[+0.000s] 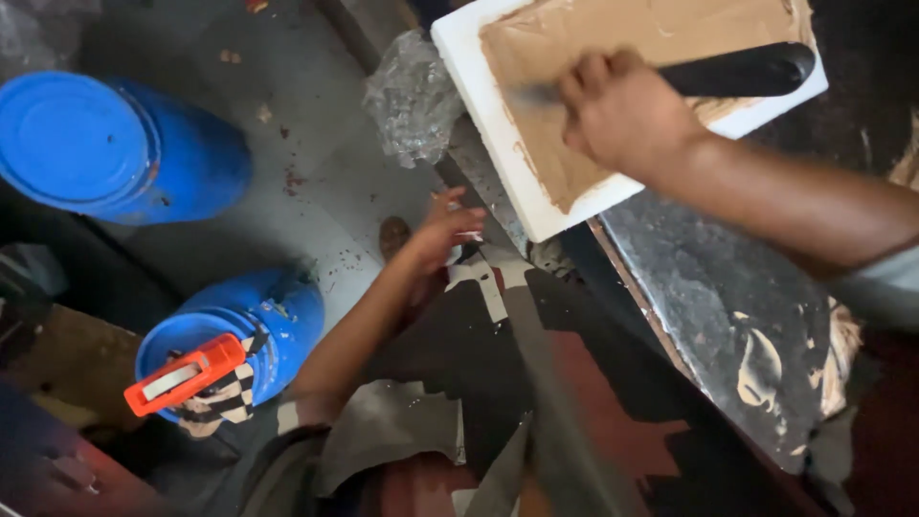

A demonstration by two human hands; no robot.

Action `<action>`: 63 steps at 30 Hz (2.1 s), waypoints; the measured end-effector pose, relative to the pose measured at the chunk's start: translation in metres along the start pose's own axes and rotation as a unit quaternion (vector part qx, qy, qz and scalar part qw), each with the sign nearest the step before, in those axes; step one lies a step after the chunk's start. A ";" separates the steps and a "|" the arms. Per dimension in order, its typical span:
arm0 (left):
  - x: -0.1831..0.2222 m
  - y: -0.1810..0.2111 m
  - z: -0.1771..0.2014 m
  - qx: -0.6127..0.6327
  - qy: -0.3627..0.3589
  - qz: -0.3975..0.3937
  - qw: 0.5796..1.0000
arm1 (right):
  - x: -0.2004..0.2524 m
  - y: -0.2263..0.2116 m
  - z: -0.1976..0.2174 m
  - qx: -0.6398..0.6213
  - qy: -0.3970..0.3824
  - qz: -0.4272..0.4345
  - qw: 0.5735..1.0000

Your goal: The person uses a spatula to spread brown paste onto a rectangular white board, repeatedly scooping more paste from the table to smooth over the surface. They rotate the board to coat the edges and scrape excess paste off the work surface throughout the process.

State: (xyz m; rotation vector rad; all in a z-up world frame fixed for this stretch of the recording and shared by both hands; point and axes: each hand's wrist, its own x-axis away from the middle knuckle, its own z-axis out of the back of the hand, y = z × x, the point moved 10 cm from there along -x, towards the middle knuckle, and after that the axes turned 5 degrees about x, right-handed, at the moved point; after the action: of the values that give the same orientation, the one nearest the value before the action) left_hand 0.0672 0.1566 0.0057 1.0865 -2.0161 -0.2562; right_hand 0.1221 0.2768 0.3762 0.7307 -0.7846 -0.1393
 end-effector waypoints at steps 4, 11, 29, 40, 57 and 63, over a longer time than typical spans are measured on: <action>-0.018 0.018 -0.077 -0.144 -0.009 -0.074 0.987 | 0.030 0.051 0.011 -0.072 0.194 -0.191 0.959; -0.012 0.044 -0.118 -0.096 -0.023 -0.246 0.964 | 0.124 0.042 -0.058 -0.303 0.219 -0.337 0.864; 0.050 0.080 -0.007 -0.206 0.011 -0.017 0.978 | 0.239 -0.047 -0.183 -0.584 0.244 -0.443 0.635; -0.134 0.266 0.081 -0.047 0.156 -0.268 0.949 | 0.019 0.066 0.016 -0.294 0.194 -0.228 0.908; 0.023 0.020 0.276 0.017 0.293 -0.089 0.952 | -0.120 0.079 0.033 -0.075 -0.021 0.024 0.997; 0.035 0.046 0.261 0.048 0.315 -0.099 0.943 | -0.106 0.070 0.029 -0.031 -0.021 0.071 0.997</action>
State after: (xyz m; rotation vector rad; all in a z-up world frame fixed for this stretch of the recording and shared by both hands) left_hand -0.1634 0.1089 -0.1202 1.2417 -1.3597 0.0895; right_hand 0.0170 0.3532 0.3726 0.6120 -0.8664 -0.0511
